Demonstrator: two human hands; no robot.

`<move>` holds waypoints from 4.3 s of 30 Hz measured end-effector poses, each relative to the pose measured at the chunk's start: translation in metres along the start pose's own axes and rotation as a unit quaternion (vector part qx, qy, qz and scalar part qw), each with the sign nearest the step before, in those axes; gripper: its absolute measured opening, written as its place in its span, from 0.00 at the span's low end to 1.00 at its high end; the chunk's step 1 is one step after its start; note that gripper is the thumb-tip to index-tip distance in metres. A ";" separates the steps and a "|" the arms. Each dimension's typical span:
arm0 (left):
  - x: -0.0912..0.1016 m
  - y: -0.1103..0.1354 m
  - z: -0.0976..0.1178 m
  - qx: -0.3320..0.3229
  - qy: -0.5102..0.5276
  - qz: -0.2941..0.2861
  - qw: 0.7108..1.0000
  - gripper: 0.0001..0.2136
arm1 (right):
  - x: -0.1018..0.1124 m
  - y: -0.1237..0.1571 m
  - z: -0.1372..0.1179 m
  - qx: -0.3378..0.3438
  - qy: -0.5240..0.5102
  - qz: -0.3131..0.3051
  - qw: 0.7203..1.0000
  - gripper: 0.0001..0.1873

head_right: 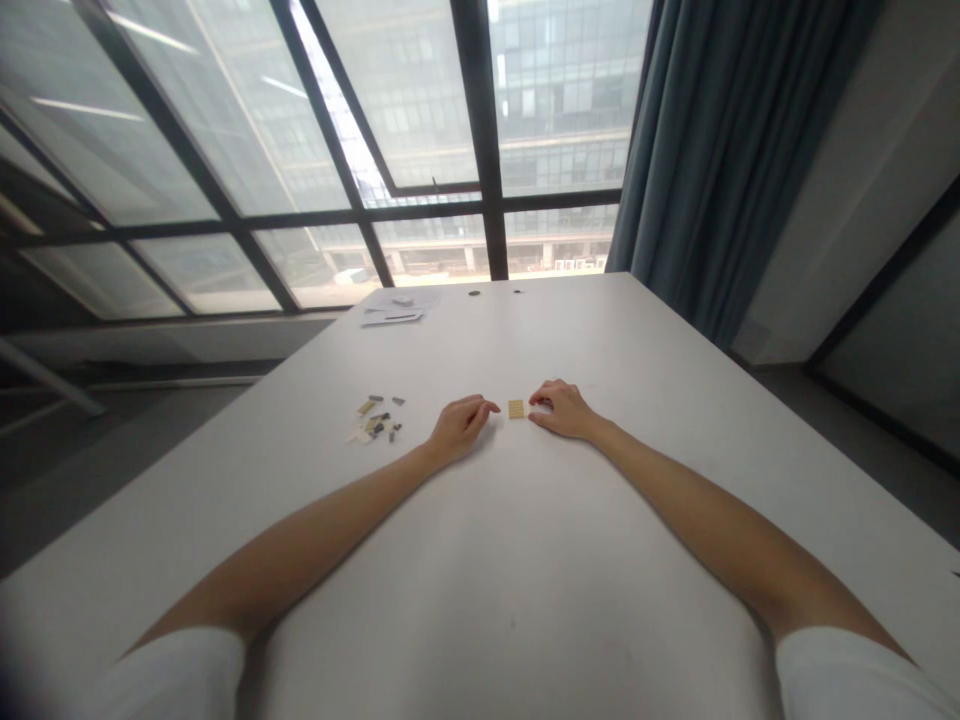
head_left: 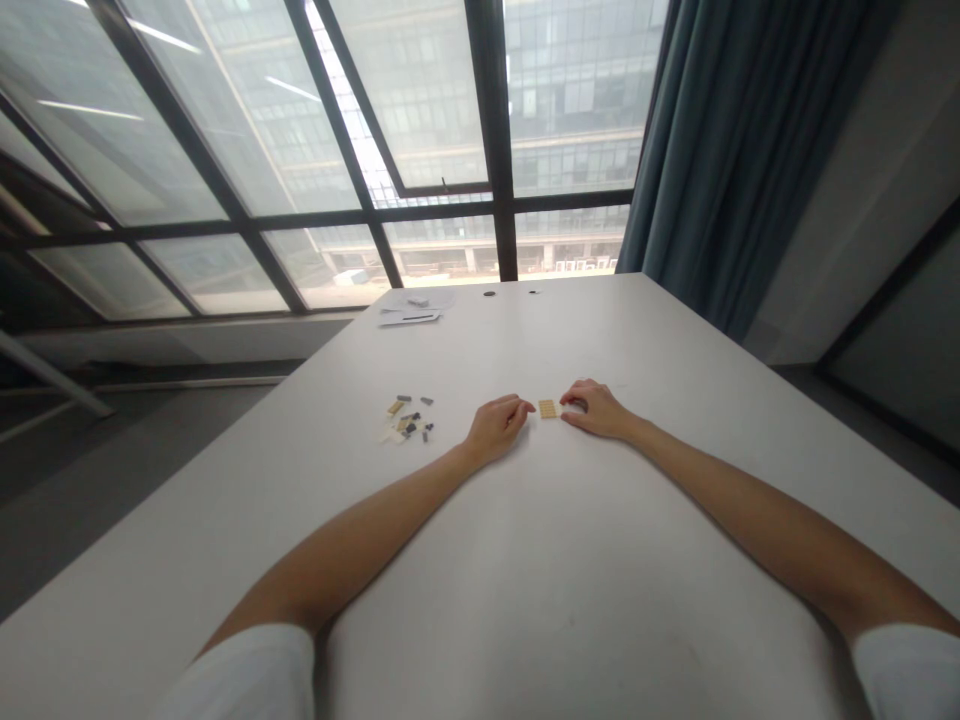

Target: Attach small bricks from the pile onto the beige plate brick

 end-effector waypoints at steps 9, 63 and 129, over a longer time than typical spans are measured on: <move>-0.001 0.000 -0.002 -0.007 0.002 -0.001 1.000 0.21 | -0.001 0.000 0.000 0.007 -0.002 0.003 1.000 0.09; -0.001 -0.001 0.000 0.006 -0.003 -0.009 1.000 0.22 | -0.005 -0.004 0.006 -0.007 0.001 0.015 1.000 0.06; -0.020 0.014 0.035 -0.130 0.008 -0.253 0.959 0.15 | 0.001 0.006 0.030 -0.192 0.204 0.022 0.960 0.23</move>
Point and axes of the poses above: each hand's wrist, its own y-axis away from the middle knuckle, its own x-axis out of the back of the hand, z = x × y, the point moved 6 cm from there along -y, towards the middle knuckle, and after that the axes turned 4 degrees about z, right-handed, at the moved point
